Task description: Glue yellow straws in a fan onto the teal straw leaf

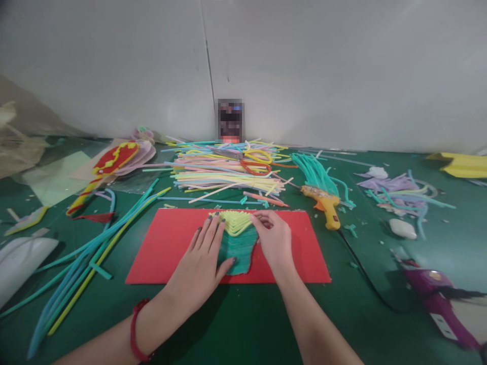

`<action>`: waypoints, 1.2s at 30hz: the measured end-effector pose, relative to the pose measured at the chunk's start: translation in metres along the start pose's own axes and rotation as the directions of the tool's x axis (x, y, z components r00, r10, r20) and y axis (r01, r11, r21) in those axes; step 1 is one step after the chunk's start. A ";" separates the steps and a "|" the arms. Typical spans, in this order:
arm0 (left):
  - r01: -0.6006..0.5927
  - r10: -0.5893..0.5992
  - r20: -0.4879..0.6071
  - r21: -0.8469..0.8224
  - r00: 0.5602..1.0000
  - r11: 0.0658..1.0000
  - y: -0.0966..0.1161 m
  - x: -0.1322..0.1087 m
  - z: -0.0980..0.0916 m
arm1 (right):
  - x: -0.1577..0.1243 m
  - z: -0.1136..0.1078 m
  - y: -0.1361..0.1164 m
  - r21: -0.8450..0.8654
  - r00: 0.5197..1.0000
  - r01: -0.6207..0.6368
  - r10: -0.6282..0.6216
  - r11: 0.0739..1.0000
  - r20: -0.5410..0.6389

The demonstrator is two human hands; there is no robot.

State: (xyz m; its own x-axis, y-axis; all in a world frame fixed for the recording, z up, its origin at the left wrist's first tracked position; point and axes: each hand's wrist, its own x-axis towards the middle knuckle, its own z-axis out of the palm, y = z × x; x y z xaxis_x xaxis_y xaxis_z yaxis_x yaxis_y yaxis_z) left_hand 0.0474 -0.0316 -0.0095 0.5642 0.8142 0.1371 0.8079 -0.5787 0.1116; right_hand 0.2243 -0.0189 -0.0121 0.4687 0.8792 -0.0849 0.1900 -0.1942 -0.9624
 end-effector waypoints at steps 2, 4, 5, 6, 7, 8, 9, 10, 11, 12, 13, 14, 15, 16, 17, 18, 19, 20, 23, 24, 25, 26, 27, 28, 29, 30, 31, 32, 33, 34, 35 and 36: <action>0.012 -0.012 0.006 0.001 1.000 1.000 0.000 0.000 0.000 | 0.000 0.001 0.001 -0.007 1.000 0.006 -0.006 1.000 -0.005; 0.016 -0.016 0.008 -0.004 1.000 1.000 0.001 0.000 0.000 | -0.001 0.001 0.001 -0.019 1.000 0.011 -0.011 1.000 -0.010; 0.016 -0.016 0.007 -0.008 1.000 1.000 0.001 -0.001 0.000 | -0.001 0.001 0.001 -0.025 1.000 0.013 -0.013 1.000 -0.011; 0.015 -0.015 0.006 -0.010 1.000 1.000 0.001 -0.001 0.000 | -0.001 0.002 0.001 -0.031 1.000 0.013 -0.014 0.999 -0.011; 0.014 -0.014 0.005 -0.011 1.000 1.000 0.001 -0.001 0.000 | -0.001 0.002 0.001 -0.036 1.000 0.013 -0.013 0.999 -0.011; 0.015 -0.014 0.006 -0.010 1.000 1.000 0.001 -0.001 0.001 | -0.001 0.002 0.001 -0.041 1.000 0.014 -0.014 0.999 -0.011; 0.018 -0.018 0.008 -0.007 1.000 1.000 0.000 -0.001 0.001 | -0.001 0.002 0.001 -0.045 1.000 0.015 -0.016 0.999 -0.012; 0.024 -0.024 0.011 -0.003 1.000 1.000 0.000 -0.001 0.002 | -0.001 0.002 0.001 -0.049 1.000 0.018 -0.019 0.999 -0.015; 0.027 -0.027 0.016 0.001 0.999 1.000 0.000 -0.001 0.002 | 0.000 0.002 0.001 -0.051 1.000 0.020 -0.021 0.999 -0.016; 0.028 -0.028 0.024 0.004 0.999 1.000 0.000 -0.001 0.002 | 0.000 0.001 0.001 -0.051 1.000 0.020 -0.021 0.998 -0.016; 0.026 -0.027 0.031 0.007 0.999 1.000 0.000 -0.001 0.002 | 0.000 0.001 0.001 -0.051 1.000 0.018 -0.018 0.999 -0.017; 0.023 -0.023 0.039 0.007 0.999 1.000 0.000 -0.001 0.002 | 0.000 0.000 0.000 -0.055 1.000 0.013 -0.014 0.998 -0.018; 0.019 -0.019 0.048 0.006 0.999 1.000 -0.001 0.000 0.001 | 0.000 -0.001 0.000 -0.066 1.000 0.009 -0.010 0.998 -0.021; 0.015 -0.015 0.057 0.003 0.998 1.000 -0.001 0.000 0.000 | 0.000 -0.002 -0.001 -0.087 1.000 0.012 -0.014 0.996 -0.026; 0.011 -0.011 0.065 -0.002 0.998 1.000 -0.001 0.001 -0.002 | -0.001 -0.003 -0.001 -0.119 0.999 0.026 -0.030 0.993 -0.032; 0.008 -0.007 0.073 -0.008 0.997 1.000 -0.001 0.002 -0.004 | -0.001 -0.003 -0.001 -0.159 0.998 0.050 -0.057 0.986 -0.039; 0.004 -0.003 0.081 -0.014 0.997 1.000 -0.001 0.002 -0.006 | -0.001 -0.004 -0.001 -0.203 0.995 0.080 -0.091 0.976 -0.044; 0.001 0.001 0.090 -0.021 0.996 1.000 -0.001 0.003 -0.008 | -0.001 -0.004 -0.001 -0.247 0.991 0.114 -0.130 0.962 -0.046; -0.007 0.011 0.116 -0.038 0.993 0.999 0.000 0.005 -0.014 | -0.001 -0.004 0.001 -0.354 0.967 0.220 -0.251 0.909 -0.044; -0.007 0.012 0.124 -0.041 0.992 0.999 0.000 0.005 -0.015 | -0.001 -0.004 0.002 -0.384 0.957 0.250 -0.287 0.889 -0.039; -0.007 0.012 0.130 -0.044 0.991 0.999 0.000 0.006 -0.016 | -0.001 -0.004 0.002 -0.413 0.948 0.277 -0.318 0.867 -0.032; -0.006 0.012 0.135 -0.045 0.991 0.999 0.000 0.006 -0.017 | -0.001 -0.005 0.003 -0.440 0.940 0.297 -0.341 0.848 -0.024; -0.005 0.011 0.138 -0.046 0.990 0.999 0.000 0.007 -0.017 | 0.000 -0.005 0.004 -0.462 0.935 0.306 -0.354 0.833 -0.019; -0.003 0.010 0.142 -0.046 0.990 0.999 0.000 0.007 -0.017 | 0.000 -0.007 0.005 -0.479 0.934 0.304 -0.356 0.824 -0.019; -0.002 0.008 0.145 -0.046 0.989 0.999 0.001 0.007 -0.017 | 0.000 -0.008 0.006 -0.488 0.937 0.294 -0.349 0.822 -0.023; 0.000 0.007 0.150 -0.045 0.989 0.999 0.001 0.007 -0.017 | 0.001 -0.009 0.006 -0.491 0.941 0.282 -0.336 0.825 -0.025; 0.003 0.004 0.153 -0.043 0.988 0.999 0.001 0.007 -0.017 | 0.001 -0.010 0.007 -0.488 0.946 0.269 -0.323 0.830 -0.027; 0.006 0.000 0.156 -0.038 0.988 0.999 0.001 0.007 -0.017 | 0.002 -0.011 0.007 -0.483 0.950 0.260 -0.310 0.836 -0.025; 0.006 -0.001 0.159 -0.034 0.987 0.999 0.001 0.007 -0.017 | 0.002 -0.012 0.007 -0.479 0.953 0.256 -0.301 0.840 -0.018; 0.005 0.000 0.161 -0.030 0.987 1.000 0.001 0.007 -0.017 | 0.002 -0.012 0.007 -0.474 0.955 0.256 -0.296 0.842 -0.010; 0.002 0.002 0.162 -0.028 0.987 1.000 0.001 0.007 -0.017 | 0.003 -0.012 0.007 -0.470 0.956 0.258 -0.293 0.844 -0.002; -0.001 0.006 0.164 -0.027 0.986 1.000 0.001 0.007 -0.017 | 0.003 -0.013 0.007 -0.465 0.956 0.259 -0.292 0.846 0.002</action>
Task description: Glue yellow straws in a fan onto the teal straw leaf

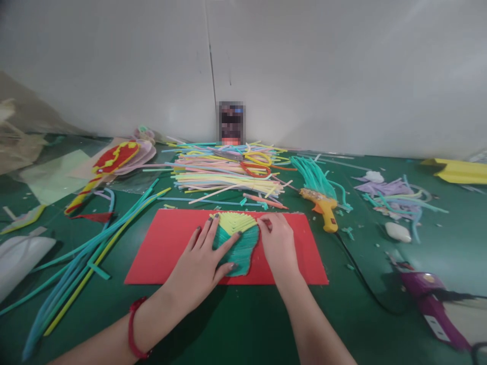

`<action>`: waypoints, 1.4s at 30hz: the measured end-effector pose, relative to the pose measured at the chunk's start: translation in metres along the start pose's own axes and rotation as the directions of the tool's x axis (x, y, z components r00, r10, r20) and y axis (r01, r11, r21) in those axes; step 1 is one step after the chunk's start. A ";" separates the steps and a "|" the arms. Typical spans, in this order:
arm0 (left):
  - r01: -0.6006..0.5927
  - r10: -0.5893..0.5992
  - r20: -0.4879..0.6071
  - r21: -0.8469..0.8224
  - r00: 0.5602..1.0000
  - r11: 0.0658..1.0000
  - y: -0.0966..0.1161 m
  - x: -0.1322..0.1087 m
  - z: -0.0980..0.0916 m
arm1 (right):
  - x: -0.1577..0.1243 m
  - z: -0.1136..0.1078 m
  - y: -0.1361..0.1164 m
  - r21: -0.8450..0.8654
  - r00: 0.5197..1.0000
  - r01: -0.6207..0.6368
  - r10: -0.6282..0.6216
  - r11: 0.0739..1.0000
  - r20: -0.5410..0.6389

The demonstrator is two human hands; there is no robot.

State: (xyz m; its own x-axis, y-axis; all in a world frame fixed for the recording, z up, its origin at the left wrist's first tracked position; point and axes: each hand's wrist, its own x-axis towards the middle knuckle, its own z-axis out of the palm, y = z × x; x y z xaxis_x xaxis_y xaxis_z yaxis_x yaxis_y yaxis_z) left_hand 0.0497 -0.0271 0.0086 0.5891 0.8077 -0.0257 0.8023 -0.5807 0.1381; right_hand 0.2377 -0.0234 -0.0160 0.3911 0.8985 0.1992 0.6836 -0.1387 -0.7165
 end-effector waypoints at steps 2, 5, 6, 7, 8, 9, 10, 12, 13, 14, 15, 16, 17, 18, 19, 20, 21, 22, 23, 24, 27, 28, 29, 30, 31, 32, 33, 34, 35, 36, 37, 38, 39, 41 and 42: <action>-0.003 0.003 0.005 -0.001 1.000 1.000 -0.001 0.000 0.000 | 0.000 0.000 0.000 0.011 1.000 -0.001 0.001 1.000 0.009; -0.002 0.002 0.009 -0.007 1.000 1.000 -0.002 0.000 0.000 | -0.001 -0.001 -0.001 0.016 1.000 -0.004 0.004 1.000 0.021; -0.005 0.005 0.008 -0.010 1.000 1.000 -0.002 0.000 0.000 | -0.001 -0.001 -0.002 0.018 1.000 -0.004 0.003 1.000 0.026; -0.008 0.009 0.006 -0.012 1.000 1.000 -0.002 0.000 0.001 | -0.001 -0.002 -0.002 0.022 0.999 -0.001 0.000 1.000 0.035; -0.012 0.012 0.003 -0.012 1.000 1.000 -0.002 0.000 0.001 | -0.001 -0.002 -0.003 0.028 0.999 0.002 -0.004 1.000 0.046; -0.015 0.015 -0.003 -0.012 1.000 1.000 -0.003 0.000 0.001 | -0.001 -0.002 -0.003 0.034 0.998 0.005 -0.007 0.999 0.059; -0.016 0.016 -0.009 -0.009 1.000 1.000 -0.003 0.000 0.002 | -0.001 -0.002 -0.003 0.037 0.997 0.005 -0.007 0.999 0.074; -0.017 0.017 -0.017 -0.002 1.000 1.000 -0.002 0.000 0.003 | -0.001 -0.002 -0.004 0.028 0.996 -0.004 0.001 1.000 0.095; -0.016 0.016 -0.015 0.002 1.000 1.000 -0.002 0.000 0.003 | -0.001 -0.001 -0.004 0.019 0.995 -0.010 0.008 1.000 0.096; -0.013 0.013 -0.011 0.004 1.000 1.000 -0.002 0.000 0.003 | -0.001 -0.001 -0.005 0.012 0.995 -0.014 0.013 1.000 0.095; -0.010 0.010 -0.007 0.005 1.000 1.000 -0.002 0.000 0.003 | -0.001 -0.001 -0.005 0.009 0.995 -0.018 0.017 1.000 0.094; -0.007 0.007 -0.003 0.005 1.000 1.000 -0.002 0.000 0.003 | -0.001 -0.001 -0.005 0.011 0.995 -0.024 0.023 1.000 0.094; -0.005 0.005 -0.001 0.005 1.000 1.000 -0.002 0.000 0.003 | -0.001 -0.001 -0.005 0.017 0.995 -0.032 0.030 0.999 0.099; -0.003 0.003 0.000 0.004 1.000 1.000 -0.001 0.000 0.002 | -0.002 -0.001 -0.006 0.024 0.994 -0.043 0.040 0.999 0.106; -0.003 0.003 0.002 0.003 1.000 1.000 -0.001 0.001 0.002 | -0.002 -0.001 -0.007 0.030 0.992 -0.054 0.050 0.998 0.115; -0.004 0.004 0.007 0.003 1.000 1.000 -0.001 0.001 0.001 | -0.003 -0.001 -0.007 0.035 0.991 -0.064 0.059 0.997 0.119; -0.004 0.004 0.014 0.002 1.000 1.000 -0.001 0.001 0.000 | -0.004 -0.001 -0.008 0.039 0.991 -0.072 0.066 0.997 0.119; -0.003 0.003 0.024 0.002 1.000 1.000 -0.001 0.001 0.000 | -0.005 -0.001 -0.010 0.044 0.991 -0.077 0.072 0.996 0.115; -0.002 0.002 0.032 0.002 0.999 1.000 -0.001 0.001 -0.001 | -0.005 0.000 -0.011 0.052 0.991 -0.083 0.077 0.995 0.106; -0.001 0.001 0.037 0.002 0.999 1.000 -0.001 0.001 -0.002 | -0.006 0.000 -0.012 0.062 0.992 -0.089 0.083 0.994 0.095; -0.004 0.004 0.032 0.000 0.999 1.000 0.000 0.001 -0.002 | -0.008 0.003 -0.015 0.081 0.994 -0.091 0.086 0.993 0.063; -0.006 0.006 0.030 -0.001 1.000 1.000 0.000 0.001 -0.003 | -0.009 0.003 -0.016 0.075 0.995 -0.084 0.080 0.994 0.055; -0.006 0.006 0.031 -0.003 0.999 1.000 0.000 0.001 -0.003 | -0.010 0.004 -0.016 0.064 0.996 -0.074 0.071 0.995 0.051; -0.006 0.006 0.035 -0.003 0.999 1.000 0.000 0.001 -0.002 | -0.011 0.005 -0.017 0.049 0.997 -0.061 0.059 0.997 0.048; -0.006 0.006 0.038 -0.004 0.999 1.000 0.000 0.001 -0.002 | -0.012 0.006 -0.017 0.036 0.998 -0.049 0.047 0.998 0.044; -0.005 0.005 0.040 -0.004 0.999 1.000 0.000 0.001 -0.002 | -0.013 0.007 -0.018 0.027 0.999 -0.039 0.038 0.999 0.035; -0.005 0.005 0.037 -0.006 0.999 1.000 0.000 0.001 -0.002 | -0.014 0.008 -0.019 0.021 0.999 -0.031 0.030 0.999 0.024; -0.006 0.006 0.033 -0.007 0.999 1.000 0.000 0.001 -0.001 | -0.015 0.008 -0.019 0.020 1.000 -0.027 0.026 0.999 0.012; -0.008 0.008 0.028 -0.009 1.000 1.000 0.000 0.001 -0.001 | -0.015 0.009 -0.020 0.020 1.000 -0.026 0.026 0.999 -0.001; -0.008 0.008 0.024 -0.010 1.000 1.000 -0.001 0.001 0.000 | -0.016 0.010 -0.020 0.020 0.999 -0.030 0.030 0.999 -0.012; -0.008 0.008 0.022 -0.009 1.000 1.000 -0.001 0.001 0.000 | -0.016 0.011 -0.020 0.021 0.999 -0.035 0.035 0.999 -0.019; -0.009 0.009 0.022 -0.008 1.000 1.000 -0.001 0.001 0.000 | -0.016 0.012 -0.020 0.023 0.999 -0.041 0.042 0.999 -0.023; -0.010 0.010 0.022 -0.006 1.000 1.000 -0.001 0.001 0.000 | -0.016 0.012 -0.020 0.028 0.999 -0.049 0.049 0.998 -0.023; -0.011 0.011 0.020 0.000 1.000 1.000 -0.001 0.001 0.000 | -0.015 0.013 -0.020 0.042 0.997 -0.069 0.070 0.997 -0.016; -0.011 0.011 0.019 0.002 1.000 1.000 -0.001 0.001 0.000 | -0.015 0.013 -0.020 0.048 0.997 -0.082 0.082 0.996 -0.011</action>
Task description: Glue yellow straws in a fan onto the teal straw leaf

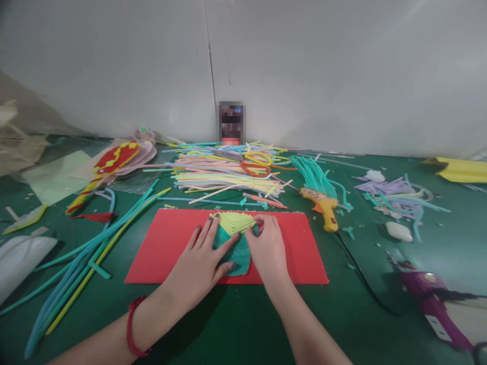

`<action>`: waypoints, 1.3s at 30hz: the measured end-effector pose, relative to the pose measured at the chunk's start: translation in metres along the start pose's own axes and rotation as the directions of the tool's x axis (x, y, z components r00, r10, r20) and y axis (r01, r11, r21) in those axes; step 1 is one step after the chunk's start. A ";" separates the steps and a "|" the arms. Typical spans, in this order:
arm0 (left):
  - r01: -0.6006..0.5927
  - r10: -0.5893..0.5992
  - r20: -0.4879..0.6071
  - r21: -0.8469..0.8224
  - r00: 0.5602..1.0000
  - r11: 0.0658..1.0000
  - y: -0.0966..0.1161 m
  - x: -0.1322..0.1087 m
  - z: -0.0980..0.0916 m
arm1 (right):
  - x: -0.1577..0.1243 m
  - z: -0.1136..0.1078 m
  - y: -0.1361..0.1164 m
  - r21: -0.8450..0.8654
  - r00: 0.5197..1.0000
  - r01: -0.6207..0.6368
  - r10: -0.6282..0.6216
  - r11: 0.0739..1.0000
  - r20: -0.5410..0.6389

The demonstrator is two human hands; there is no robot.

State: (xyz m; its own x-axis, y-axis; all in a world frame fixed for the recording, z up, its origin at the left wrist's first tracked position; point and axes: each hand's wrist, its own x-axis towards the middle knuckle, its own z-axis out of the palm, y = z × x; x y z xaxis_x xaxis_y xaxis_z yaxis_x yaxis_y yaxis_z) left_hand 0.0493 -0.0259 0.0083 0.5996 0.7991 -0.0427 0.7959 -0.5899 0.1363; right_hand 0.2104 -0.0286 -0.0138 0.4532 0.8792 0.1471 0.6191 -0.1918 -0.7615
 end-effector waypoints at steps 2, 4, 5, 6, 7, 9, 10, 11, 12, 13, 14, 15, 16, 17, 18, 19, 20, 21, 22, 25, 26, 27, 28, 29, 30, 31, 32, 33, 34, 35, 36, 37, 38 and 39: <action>0.004 -0.004 0.002 0.002 1.000 1.000 0.000 0.000 -0.001 | 0.001 0.000 0.000 0.007 1.000 -0.023 0.023 1.000 0.008; 0.009 -0.009 0.008 0.000 1.000 1.000 0.001 0.000 -0.001 | 0.001 0.000 0.000 0.018 0.999 -0.038 0.037 0.999 0.014; 0.011 -0.011 0.009 -0.002 1.000 1.000 0.001 0.000 -0.001 | 0.001 0.000 -0.001 0.026 0.999 -0.042 0.041 0.999 0.016; 0.011 -0.011 0.007 -0.003 1.000 1.000 0.001 0.000 -0.001 | 0.001 0.000 -0.001 0.032 0.999 -0.044 0.043 0.999 0.018; 0.011 -0.011 0.003 -0.004 1.000 1.000 0.001 0.000 0.000 | 0.001 0.000 -0.001 0.035 0.999 -0.044 0.043 0.998 0.020; 0.006 -0.006 -0.005 -0.006 1.000 1.000 0.001 0.000 0.000 | 0.001 0.000 -0.001 0.033 0.999 -0.035 0.034 0.999 0.020; 0.003 -0.003 -0.008 -0.007 1.000 1.000 0.000 0.000 0.000 | 0.001 -0.001 -0.001 0.030 0.999 -0.029 0.029 0.999 0.019; 0.001 -0.001 -0.010 -0.008 1.000 1.000 0.000 0.000 0.000 | 0.001 -0.001 -0.001 0.027 1.000 -0.024 0.024 0.999 0.016; 0.000 0.000 -0.010 -0.009 1.000 1.000 0.000 0.000 0.000 | 0.001 -0.001 0.000 0.024 1.000 -0.019 0.018 1.000 0.012; -0.001 0.000 -0.009 -0.010 1.000 1.000 0.000 0.000 0.000 | 0.002 -0.002 0.000 0.021 1.000 -0.014 0.014 1.000 0.008; 0.000 0.000 -0.010 -0.012 1.000 1.000 0.000 0.000 0.000 | 0.002 -0.003 0.001 0.016 1.000 -0.009 0.009 1.000 0.006; -0.001 0.000 -0.012 -0.014 1.000 1.000 -0.001 0.000 0.000 | 0.002 -0.004 0.002 0.012 1.000 -0.003 0.003 1.000 0.006; -0.002 0.002 -0.017 -0.016 1.000 1.000 -0.001 -0.001 0.001 | 0.003 -0.005 0.003 0.011 1.000 0.003 -0.003 1.000 0.010; -0.005 0.004 -0.023 -0.018 1.000 1.000 -0.001 -0.001 0.001 | 0.003 -0.006 0.004 0.010 1.000 0.007 -0.007 1.000 0.016; -0.008 0.007 -0.030 -0.020 1.000 1.000 -0.001 -0.001 0.002 | 0.004 -0.007 0.005 0.008 1.000 0.010 -0.010 1.000 0.022; -0.010 0.009 -0.034 -0.022 0.999 1.000 -0.001 -0.001 0.002 | 0.004 -0.008 0.005 0.004 1.000 0.012 -0.012 1.000 0.026; -0.009 0.008 -0.035 -0.025 0.999 1.000 -0.002 -0.001 0.002 | 0.005 -0.008 0.006 -0.002 0.999 0.016 -0.016 1.000 0.030; -0.009 0.008 -0.032 -0.027 0.999 1.000 -0.002 -0.001 0.003 | 0.005 -0.009 0.006 -0.010 0.999 0.021 -0.020 1.000 0.032; -0.009 0.008 -0.028 -0.028 1.000 1.000 -0.002 -0.002 0.003 | 0.005 -0.010 0.006 -0.018 0.999 0.026 -0.025 1.000 0.034; -0.015 0.014 -0.030 -0.029 0.999 0.999 -0.002 -0.003 0.004 | 0.006 -0.011 0.005 -0.038 0.998 0.035 -0.033 0.999 0.045; -0.018 0.017 -0.036 -0.029 0.999 0.999 -0.002 -0.003 0.004 | 0.006 -0.011 0.005 -0.045 0.998 0.040 -0.038 0.998 0.049; -0.020 0.018 -0.040 -0.028 0.999 0.999 -0.002 -0.003 0.004 | 0.006 -0.011 0.005 -0.053 0.998 0.049 -0.046 0.997 0.053; -0.020 0.019 -0.039 -0.028 0.999 0.999 -0.002 -0.003 0.004 | 0.005 -0.011 0.005 -0.061 0.997 0.062 -0.059 0.996 0.054; -0.019 0.018 -0.035 -0.028 0.999 0.999 -0.002 -0.003 0.004 | 0.005 -0.011 0.005 -0.068 0.996 0.079 -0.075 0.995 0.054; -0.018 0.017 -0.029 -0.028 0.999 0.999 -0.002 -0.003 0.003 | 0.005 -0.011 0.006 -0.072 0.994 0.100 -0.096 0.992 0.054; -0.015 0.015 -0.024 -0.027 1.000 1.000 -0.002 -0.002 0.003 | 0.004 -0.010 0.006 -0.076 0.992 0.121 -0.117 0.990 0.053; -0.014 0.013 -0.021 -0.026 1.000 1.000 -0.002 -0.002 0.002 | 0.004 -0.010 0.007 -0.080 0.989 0.140 -0.136 0.987 0.053; -0.013 0.013 -0.021 -0.026 1.000 1.000 -0.002 -0.001 0.002 | 0.004 -0.010 0.007 -0.082 0.987 0.152 -0.148 0.985 0.055; -0.014 0.014 -0.023 -0.025 1.000 1.000 -0.002 -0.001 0.002 | 0.004 -0.010 0.008 -0.080 0.987 0.155 -0.151 0.985 0.059; -0.016 0.016 -0.025 -0.025 1.000 1.000 -0.002 -0.001 0.003 | 0.005 -0.010 0.008 -0.075 0.988 0.147 -0.143 0.986 0.062; -0.019 0.019 -0.028 -0.024 0.999 1.000 -0.002 -0.001 0.003 | 0.005 -0.010 0.008 -0.067 0.990 0.128 -0.124 0.989 0.064; -0.021 0.020 -0.033 -0.022 0.999 1.000 -0.002 -0.001 0.004 | 0.006 -0.011 0.008 -0.056 0.993 0.103 -0.100 0.993 0.064; -0.024 0.023 -0.042 -0.018 0.999 1.000 -0.003 -0.002 0.005 | 0.006 -0.011 0.008 -0.045 0.995 0.076 -0.073 0.996 0.061; -0.025 0.025 -0.053 -0.014 0.998 1.000 -0.003 -0.002 0.006 | 0.007 -0.012 0.008 -0.036 0.997 0.051 -0.049 0.998 0.055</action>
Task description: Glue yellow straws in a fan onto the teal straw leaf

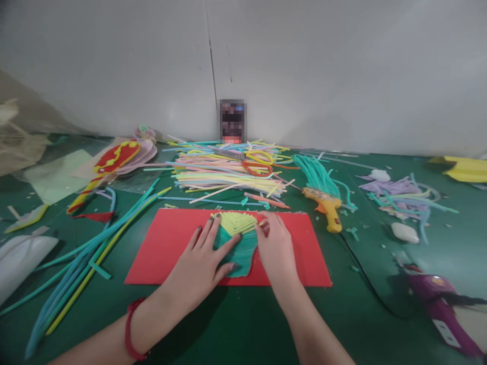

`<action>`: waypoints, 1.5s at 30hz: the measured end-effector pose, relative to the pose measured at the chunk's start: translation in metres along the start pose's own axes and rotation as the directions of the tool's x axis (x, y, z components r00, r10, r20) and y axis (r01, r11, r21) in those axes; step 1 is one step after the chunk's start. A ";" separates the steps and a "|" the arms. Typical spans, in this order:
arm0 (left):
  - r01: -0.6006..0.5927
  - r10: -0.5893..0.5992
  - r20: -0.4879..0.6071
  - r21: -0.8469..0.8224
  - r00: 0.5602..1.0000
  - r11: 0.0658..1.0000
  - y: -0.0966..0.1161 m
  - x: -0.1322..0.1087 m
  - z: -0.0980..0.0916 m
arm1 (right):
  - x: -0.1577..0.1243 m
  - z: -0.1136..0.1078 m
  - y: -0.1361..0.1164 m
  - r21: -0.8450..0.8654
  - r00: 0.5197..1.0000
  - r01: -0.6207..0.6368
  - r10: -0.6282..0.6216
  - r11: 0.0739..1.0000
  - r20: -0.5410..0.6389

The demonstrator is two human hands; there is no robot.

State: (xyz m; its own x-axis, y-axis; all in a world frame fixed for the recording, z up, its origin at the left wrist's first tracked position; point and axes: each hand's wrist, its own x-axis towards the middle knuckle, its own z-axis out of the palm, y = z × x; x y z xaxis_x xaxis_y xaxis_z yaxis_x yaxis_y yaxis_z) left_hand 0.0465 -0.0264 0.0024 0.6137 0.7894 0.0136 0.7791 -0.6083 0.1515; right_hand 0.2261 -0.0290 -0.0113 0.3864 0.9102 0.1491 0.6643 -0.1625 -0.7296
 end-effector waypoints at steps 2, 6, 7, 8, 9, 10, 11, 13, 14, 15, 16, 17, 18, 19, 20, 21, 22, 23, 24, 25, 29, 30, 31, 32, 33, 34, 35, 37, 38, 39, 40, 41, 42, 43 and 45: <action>-0.004 0.004 -0.020 0.007 1.000 1.000 0.000 0.000 0.001 | 0.001 -0.001 0.000 0.005 0.999 -0.034 0.034 0.999 -0.008; -0.004 0.004 -0.015 0.008 1.000 1.000 -0.001 -0.001 0.002 | 0.003 -0.001 0.001 -0.020 0.999 -0.039 0.038 0.999 -0.017; -0.002 0.002 -0.012 0.008 1.000 1.000 0.000 0.000 0.002 | 0.003 -0.001 0.001 -0.028 0.999 -0.029 0.028 0.999 -0.025; 0.000 0.000 -0.009 0.007 1.000 1.000 0.000 0.000 0.002 | 0.003 -0.001 0.002 -0.035 0.999 -0.015 0.014 0.999 -0.032; 0.003 -0.003 -0.007 0.006 1.000 1.000 0.000 0.000 0.001 | 0.004 -0.001 0.003 -0.040 0.999 0.000 -0.002 0.999 -0.036; 0.005 -0.005 -0.005 0.004 1.000 1.000 0.000 0.000 0.001 | 0.004 -0.001 0.004 -0.042 0.999 0.014 -0.016 0.999 -0.036; 0.006 -0.006 -0.004 0.003 1.000 1.000 0.000 0.000 0.001 | 0.004 -0.001 0.004 -0.041 0.999 0.024 -0.025 0.999 -0.032; 0.007 -0.007 0.000 -0.001 1.000 1.000 0.000 0.000 0.001 | 0.005 -0.001 0.006 -0.032 0.999 0.030 -0.031 0.999 -0.021; 0.007 -0.007 0.001 -0.003 1.000 1.000 0.000 0.000 0.001 | 0.005 -0.001 0.007 -0.028 0.999 0.030 -0.030 0.999 -0.018; 0.008 -0.008 0.003 -0.005 1.000 1.000 0.000 0.000 0.001 | 0.005 -0.001 0.007 -0.024 0.999 0.032 -0.032 0.999 -0.018; 0.010 -0.010 0.005 -0.006 1.000 1.000 0.000 0.000 0.000 | 0.005 -0.001 0.007 -0.022 0.999 0.037 -0.038 0.999 -0.021; 0.012 -0.011 0.009 -0.007 1.000 1.000 0.000 0.001 0.000 | 0.005 -0.001 0.007 -0.021 0.999 0.047 -0.048 0.999 -0.025; 0.013 -0.013 0.013 -0.007 1.000 1.000 0.000 0.001 -0.001 | 0.005 -0.001 0.007 -0.020 0.998 0.058 -0.058 0.998 -0.028; 0.014 -0.014 0.018 -0.007 1.000 1.000 0.000 0.001 -0.002 | 0.005 -0.001 0.007 -0.017 0.997 0.066 -0.066 0.998 -0.030; 0.016 -0.015 0.023 -0.006 1.000 1.000 0.001 0.001 -0.002 | 0.005 0.000 0.006 -0.011 0.997 0.067 -0.067 0.998 -0.031; 0.017 -0.017 0.029 -0.005 0.999 1.000 0.001 0.001 -0.003 | 0.005 0.000 0.005 -0.002 0.998 0.059 -0.059 0.998 -0.031; 0.019 -0.019 0.035 -0.003 0.999 1.000 0.001 0.002 -0.004 | 0.005 0.000 0.004 0.016 0.999 0.039 -0.038 0.999 -0.027; 0.020 -0.020 0.042 -0.002 0.999 1.000 0.001 0.002 -0.005 | 0.006 -0.001 0.003 0.047 1.000 0.003 -0.002 0.999 -0.018; 0.020 -0.020 0.048 -0.002 0.999 1.000 0.001 0.002 -0.005 | 0.007 -0.003 0.003 0.082 0.999 -0.048 0.049 0.995 -0.005; 0.019 -0.019 0.054 -0.001 0.998 1.000 0.001 0.002 -0.005 | 0.009 -0.007 0.003 0.113 0.994 -0.108 0.108 0.988 0.010; 0.003 -0.002 0.036 -0.018 0.999 1.000 -0.001 0.001 -0.002 | 0.024 -0.041 0.016 0.043 0.962 -0.252 0.255 0.967 -0.092; 0.002 -0.001 0.025 -0.027 1.000 1.000 -0.002 0.001 -0.001 | 0.029 -0.053 0.023 -0.022 0.958 -0.255 0.250 0.967 -0.143; 0.003 -0.002 0.015 -0.035 1.000 0.999 -0.002 0.001 0.000 | 0.034 -0.066 0.031 -0.100 0.948 -0.280 0.258 0.955 -0.188; 0.005 -0.005 0.007 -0.042 1.000 0.999 -0.003 0.000 0.001 | 0.038 -0.077 0.040 -0.184 0.937 -0.306 0.262 0.934 -0.232; 0.009 -0.008 0.003 -0.047 1.000 0.999 -0.003 0.000 0.002 | 0.042 -0.088 0.049 -0.222 0.927 -0.328 0.267 0.918 -0.263; 0.013 -0.013 0.002 -0.051 1.000 0.999 -0.003 0.001 0.002 | 0.046 -0.097 0.058 -0.253 0.917 -0.349 0.274 0.902 -0.289; 0.016 -0.016 0.004 -0.054 1.000 0.998 -0.003 0.001 0.003 | 0.049 -0.103 0.067 -0.286 0.911 -0.367 0.281 0.885 -0.301; 0.019 -0.018 0.008 -0.058 1.000 0.998 -0.003 0.001 0.003 | 0.053 -0.110 0.082 -0.348 0.904 -0.406 0.314 0.845 -0.291; 0.018 -0.018 0.007 -0.060 1.000 0.998 -0.004 0.001 0.003 | 0.054 -0.110 0.088 -0.371 0.900 -0.425 0.339 0.826 -0.276; 0.016 -0.016 0.005 -0.062 1.000 0.998 -0.004 0.001 0.003 | 0.054 -0.109 0.093 -0.389 0.897 -0.436 0.358 0.811 -0.259; 0.013 -0.013 -0.002 -0.063 1.000 0.998 -0.004 0.000 0.003 | 0.055 -0.106 0.097 -0.404 0.896 -0.442 0.368 0.801 -0.249; 0.010 -0.011 -0.009 -0.064 1.000 0.998 -0.004 0.000 0.003 | 0.054 -0.103 0.100 -0.415 0.897 -0.441 0.371 0.796 -0.240; 0.008 -0.009 -0.015 -0.064 1.000 0.998 -0.003 0.000 0.002 | 0.054 -0.099 0.102 -0.423 0.898 -0.439 0.370 0.793 -0.237; 0.007 -0.008 -0.017 -0.062 1.000 0.998 -0.003 0.000 0.002 | 0.054 -0.096 0.102 -0.429 0.899 -0.437 0.367 0.791 -0.239; 0.008 -0.009 -0.012 -0.054 1.000 0.999 -0.003 0.000 0.001 | 0.055 -0.091 0.101 -0.429 0.897 -0.441 0.367 0.789 -0.248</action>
State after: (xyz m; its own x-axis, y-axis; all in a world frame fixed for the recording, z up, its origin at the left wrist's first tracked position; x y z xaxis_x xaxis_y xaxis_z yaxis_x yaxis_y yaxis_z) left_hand 0.0443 -0.0250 0.0012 0.6052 0.7957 0.0239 0.7761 -0.5964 0.2049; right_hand 0.3724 -0.0298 -0.0160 0.7485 0.6624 0.0316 0.6280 -0.6927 -0.3547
